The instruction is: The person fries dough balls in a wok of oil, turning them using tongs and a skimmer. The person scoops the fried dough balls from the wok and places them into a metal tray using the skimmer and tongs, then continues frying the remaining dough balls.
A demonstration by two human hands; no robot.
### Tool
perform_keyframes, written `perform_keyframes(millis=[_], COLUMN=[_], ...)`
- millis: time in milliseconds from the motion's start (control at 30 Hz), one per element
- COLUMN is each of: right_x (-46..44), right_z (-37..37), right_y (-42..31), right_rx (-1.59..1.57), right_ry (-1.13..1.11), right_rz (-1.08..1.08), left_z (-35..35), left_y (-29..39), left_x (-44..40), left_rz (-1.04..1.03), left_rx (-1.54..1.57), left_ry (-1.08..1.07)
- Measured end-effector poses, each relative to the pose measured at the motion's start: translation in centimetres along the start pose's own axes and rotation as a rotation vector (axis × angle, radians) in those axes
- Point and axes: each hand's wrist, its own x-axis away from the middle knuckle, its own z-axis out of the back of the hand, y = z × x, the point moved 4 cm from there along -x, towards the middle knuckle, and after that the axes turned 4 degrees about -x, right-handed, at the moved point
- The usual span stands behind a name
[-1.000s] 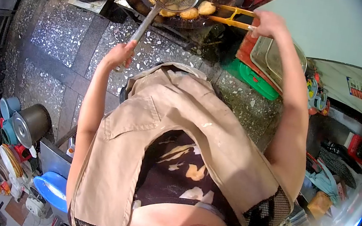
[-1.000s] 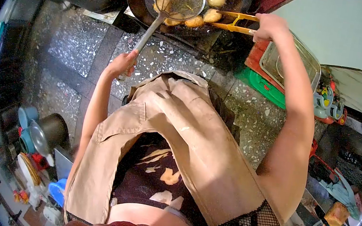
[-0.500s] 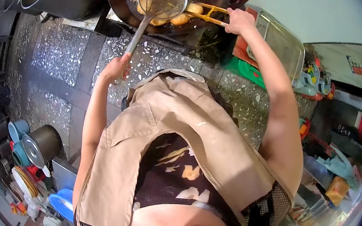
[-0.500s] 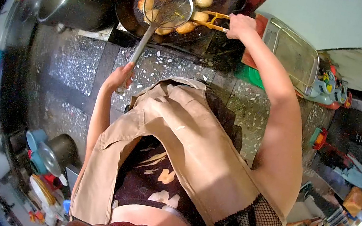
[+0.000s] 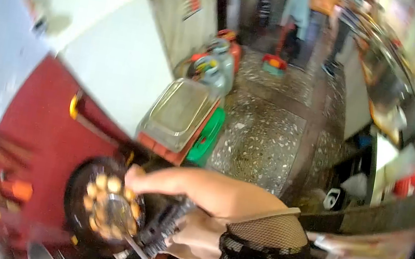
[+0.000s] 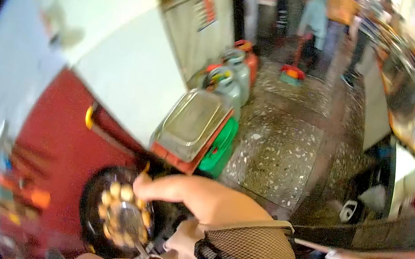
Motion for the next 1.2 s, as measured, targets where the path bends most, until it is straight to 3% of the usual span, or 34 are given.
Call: perform_keyframes(millis=[67, 100, 167, 267, 700, 767, 900, 933, 1100, 1167, 1200], right_x=[-3.4, 2.3, -0.2, 0.5, 2.6, 2.3, 2.2, 2.3, 1.4, 2.1, 2.6], right_z=[-3.9, -1.6, -3.9, -2.4, -0.5, -0.5, -0.7, -0.5, -0.4, 1.9, 4.1], right_y=[1.3, -0.9, 1.5, 1.5, 0.7, 1.0, 0.8, 0.9, 1.3, 1.0, 0.8], right_rx=[1.083, 1.642, 1.754, 1.648, 1.65, 1.644, 1.623, 1.631, 1.593, 1.25, 0.574], right_ry=[-0.174, -0.294, -0.268, -0.168, -0.23, -0.329, -0.287, -0.196, -0.317, -0.23, 0.09], right_rz=[0.605, 0.891, 0.864, 0.912, 0.881, 0.715, 0.782, 0.887, 0.819, 0.805, 0.345], left_z=[-1.1, -1.3, -2.1, -2.9, -3.3, -3.4, -3.4, -3.5, -2.5, -1.4, -0.6], left_y=[2.5, 3.1, 4.1, 5.3, 6.1, 5.9, 5.6, 5.4, 4.2, 2.9, 1.5], left_x=[-2.1, -2.6, -3.6, -4.0, -3.5, -3.4, -3.2, -3.1, -2.9, -2.3, -1.6], left_rz=[-0.004, -0.007, -0.012, -0.024, -0.028, -0.02, 0.002, 0.007, 0.033, 0.053, 0.07], left_rx=[-0.034, -0.044, -0.068, -0.108, -0.146, -0.142, -0.134, -0.133, -0.119, -0.102, -0.087], left_ry=[-0.029, -0.036, -0.056, -0.071, -0.08, -0.077, -0.077, -0.081, -0.08, -0.062, -0.046])
